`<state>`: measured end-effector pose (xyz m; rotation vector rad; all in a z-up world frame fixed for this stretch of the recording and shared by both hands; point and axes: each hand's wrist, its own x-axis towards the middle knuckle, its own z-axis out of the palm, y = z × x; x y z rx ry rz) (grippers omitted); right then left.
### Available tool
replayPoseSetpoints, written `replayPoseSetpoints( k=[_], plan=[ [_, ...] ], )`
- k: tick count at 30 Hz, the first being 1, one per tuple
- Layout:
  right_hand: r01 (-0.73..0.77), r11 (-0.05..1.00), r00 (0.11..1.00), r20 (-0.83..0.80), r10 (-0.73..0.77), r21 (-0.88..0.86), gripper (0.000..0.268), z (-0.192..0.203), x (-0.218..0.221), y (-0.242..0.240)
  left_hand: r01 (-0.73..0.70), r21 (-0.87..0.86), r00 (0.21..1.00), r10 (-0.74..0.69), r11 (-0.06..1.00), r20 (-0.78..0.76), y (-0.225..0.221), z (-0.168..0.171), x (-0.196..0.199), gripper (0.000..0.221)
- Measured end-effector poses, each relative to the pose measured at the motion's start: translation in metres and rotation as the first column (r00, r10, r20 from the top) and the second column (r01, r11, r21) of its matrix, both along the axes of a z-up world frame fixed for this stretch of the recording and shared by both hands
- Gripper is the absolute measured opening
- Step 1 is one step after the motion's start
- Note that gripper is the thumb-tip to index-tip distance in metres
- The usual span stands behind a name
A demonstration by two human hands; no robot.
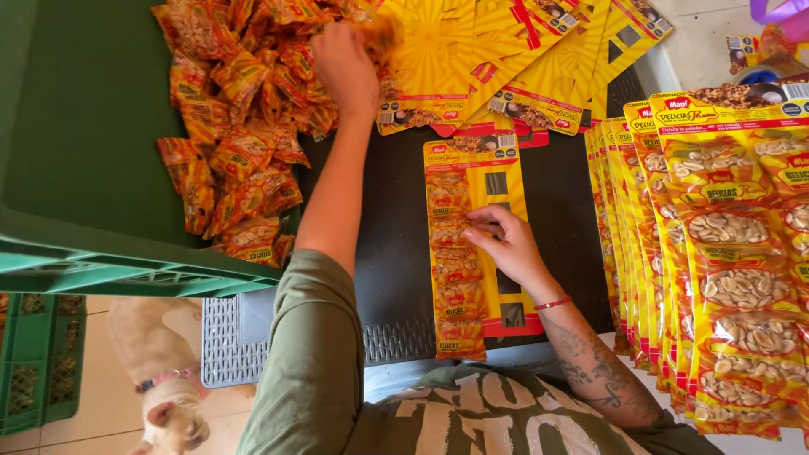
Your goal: Attaching individual snack packets to cardboard display strips for retail display.
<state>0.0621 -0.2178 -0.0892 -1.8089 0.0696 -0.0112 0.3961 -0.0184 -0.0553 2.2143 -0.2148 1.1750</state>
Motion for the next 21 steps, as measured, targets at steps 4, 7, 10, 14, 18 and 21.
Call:
replayPoseSetpoints(
  k=[4, 7, 10, 14, 18, 21],
  plan=[
    [-0.005, 0.999, 0.997, 0.08, 0.001, 0.054, 0.029, 0.015, -0.003, 0.006, 0.396, -0.346, 0.918, -0.375, 0.85, 0.13, 0.007, 0.057, -0.047, 0.022],
    [0.251, 0.942, 0.873, 0.473, -0.121, -0.221, 0.045, 0.049, -0.015, 0.023, 0.34, -0.388, 0.854, -0.454, 0.857, -0.255, 0.003, 0.088, -0.127, 0.031],
    [0.25, 0.956, 0.816, 0.565, -0.122, -0.154, 0.076, 0.065, -0.03, 0.039, 0.534, -0.594, 0.555, -0.779, 0.602, -0.291, -0.006, 0.089, -0.228, 0.042],
    [0.131, 0.978, 0.907, 0.378, -0.184, 0.161, 0.037, 0.038, -0.051, 0.031, 0.442, -0.688, 0.446, -0.806, 0.576, -0.388, -0.004, 0.06, -0.325, 0.029],
    [0.092, 0.808, 0.989, 0.044, -0.144, 0.582, 0.028, 0.029, -0.09, 0.013, 0.369, -0.769, 0.308, -0.849, 0.522, -0.429, 0.006, 0.057, -0.379, 0.075],
    [0.126, 0.88, 0.988, 0.027, -0.155, 0.457, 0.037, 0.044, -0.123, 0.013, 0.303, -0.848, 0.175, -0.901, 0.434, -0.398, -0.001, 0.024, -0.408, 0.045]
  ],
)
